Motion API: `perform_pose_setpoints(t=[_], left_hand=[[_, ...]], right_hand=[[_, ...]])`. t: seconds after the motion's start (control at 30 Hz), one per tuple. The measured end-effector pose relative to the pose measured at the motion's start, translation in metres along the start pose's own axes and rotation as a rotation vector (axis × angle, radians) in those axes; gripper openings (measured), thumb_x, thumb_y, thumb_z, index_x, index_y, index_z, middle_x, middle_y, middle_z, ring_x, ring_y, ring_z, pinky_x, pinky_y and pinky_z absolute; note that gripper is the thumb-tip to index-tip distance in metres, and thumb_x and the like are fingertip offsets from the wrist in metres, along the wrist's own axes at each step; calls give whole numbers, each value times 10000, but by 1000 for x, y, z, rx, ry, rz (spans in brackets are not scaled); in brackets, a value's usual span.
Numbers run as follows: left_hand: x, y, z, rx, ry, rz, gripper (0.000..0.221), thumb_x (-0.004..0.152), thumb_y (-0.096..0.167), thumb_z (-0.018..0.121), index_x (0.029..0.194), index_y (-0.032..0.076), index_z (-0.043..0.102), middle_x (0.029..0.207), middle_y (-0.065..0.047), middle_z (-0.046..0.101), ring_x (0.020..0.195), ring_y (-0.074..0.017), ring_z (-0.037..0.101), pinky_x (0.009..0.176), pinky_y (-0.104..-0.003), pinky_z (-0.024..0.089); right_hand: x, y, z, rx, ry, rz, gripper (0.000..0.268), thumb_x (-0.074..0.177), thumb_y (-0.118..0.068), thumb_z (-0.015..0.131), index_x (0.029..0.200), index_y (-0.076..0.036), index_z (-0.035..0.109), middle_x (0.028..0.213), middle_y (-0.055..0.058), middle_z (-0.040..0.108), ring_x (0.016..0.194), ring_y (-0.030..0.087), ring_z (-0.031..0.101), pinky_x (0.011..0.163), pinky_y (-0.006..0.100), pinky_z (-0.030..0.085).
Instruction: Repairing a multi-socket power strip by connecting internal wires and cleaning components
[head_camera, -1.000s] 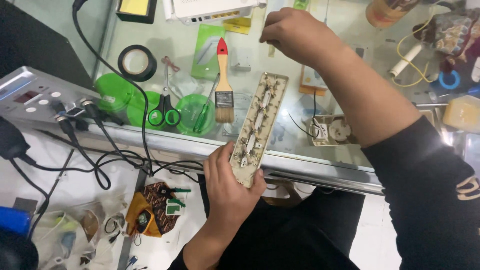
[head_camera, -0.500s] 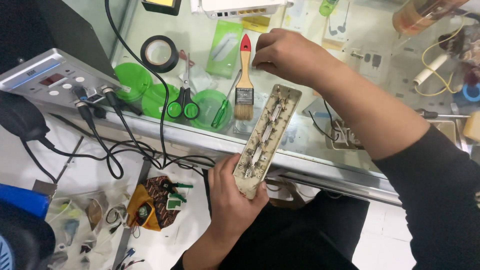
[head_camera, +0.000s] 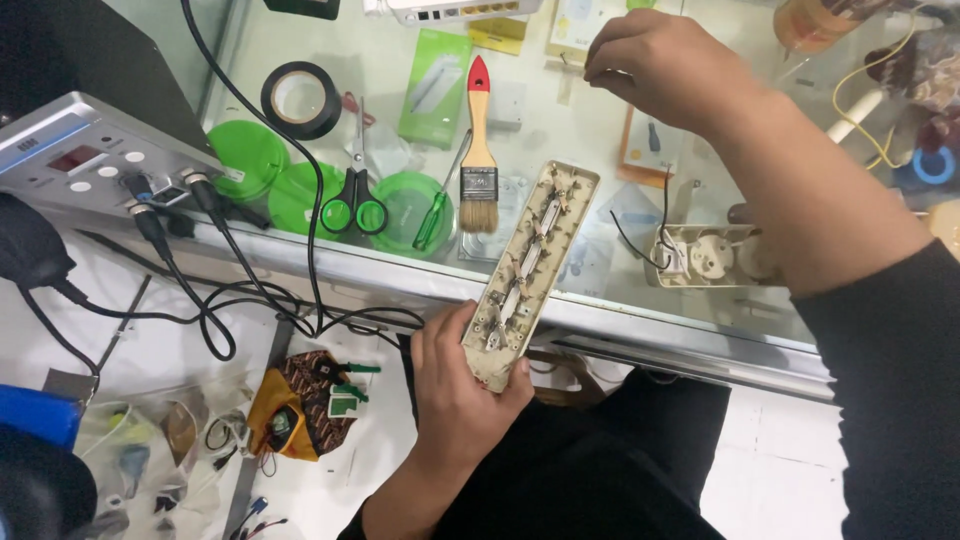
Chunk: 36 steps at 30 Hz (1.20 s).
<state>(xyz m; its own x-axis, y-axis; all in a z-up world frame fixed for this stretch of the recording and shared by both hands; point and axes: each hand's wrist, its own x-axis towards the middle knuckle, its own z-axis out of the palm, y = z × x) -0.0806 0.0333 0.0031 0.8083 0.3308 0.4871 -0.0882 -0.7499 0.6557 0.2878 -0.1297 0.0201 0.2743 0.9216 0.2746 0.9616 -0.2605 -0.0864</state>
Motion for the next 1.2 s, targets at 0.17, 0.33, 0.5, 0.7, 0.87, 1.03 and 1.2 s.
perform_pose_setpoints(t=[0.17, 0.33, 0.5, 0.7, 0.87, 1.03, 1.2], left_hand=[[1, 1, 2, -17, 6, 22, 552, 971, 403, 572, 1261, -64, 523, 1193, -234, 605, 1037, -394, 603, 924, -505, 507], [0, 0, 5, -3, -6, 35, 566, 959, 379, 600, 1277, -80, 507, 1203, -238, 597, 1074, -399, 599, 962, -533, 507], [3, -4, 13, 15, -78, -21, 641, 887, 374, 674, 1335, -44, 488, 1243, -222, 582, 1101, -406, 565, 972, -533, 489], [21, -4, 31, 86, -37, 125, 580, 961, 356, 645, 1327, -70, 498, 1274, -233, 615, 1102, -375, 612, 948, -489, 503], [21, 0, 38, 224, -121, 9, 706, 856, 363, 768, 1408, 19, 494, 1331, -168, 606, 1127, -372, 570, 949, -504, 452], [22, -1, 41, 319, -212, -36, 847, 865, 573, 703, 1491, 58, 457, 1394, -146, 614, 1135, -368, 571, 939, -509, 435], [25, -1, 43, 335, -199, 8, 785, 870, 482, 716, 1483, 50, 486, 1399, -146, 628, 1121, -366, 568, 919, -497, 443]], right_hand=[[0, -1, 2, -156, 86, -44, 135, 1068, -65, 753, 1030, 64, 764, 1104, 183, 726, 951, 353, 675, 676, 444, 565], [16, -4, 10, -273, 10, -166, 25, 1015, -37, 691, 1008, -15, 681, 1276, 105, 660, 1127, 304, 606, 594, 425, 553], [-16, 11, 2, -346, -16, -190, 101, 960, 10, 672, 1058, -15, 665, 1115, 127, 679, 922, 313, 655, 695, 405, 554], [-74, 30, -20, -413, -41, 43, 152, 1027, -87, 723, 1173, -69, 761, 1220, 42, 740, 1044, 271, 718, 577, 415, 544], [-95, -17, -67, -419, -63, 291, 120, 1089, -57, 686, 1208, -76, 694, 1064, 167, 686, 876, 370, 648, 555, 462, 445], [-129, -125, -129, 55, -232, 501, 608, 951, -254, 679, 1484, 6, 547, 1464, 244, 568, 1302, 428, 523, 1081, 550, 412], [-191, -158, -91, -322, -263, 513, 799, 856, -569, 647, 1537, -175, 502, 1517, 30, 574, 1359, 257, 550, 1007, 464, 471]])
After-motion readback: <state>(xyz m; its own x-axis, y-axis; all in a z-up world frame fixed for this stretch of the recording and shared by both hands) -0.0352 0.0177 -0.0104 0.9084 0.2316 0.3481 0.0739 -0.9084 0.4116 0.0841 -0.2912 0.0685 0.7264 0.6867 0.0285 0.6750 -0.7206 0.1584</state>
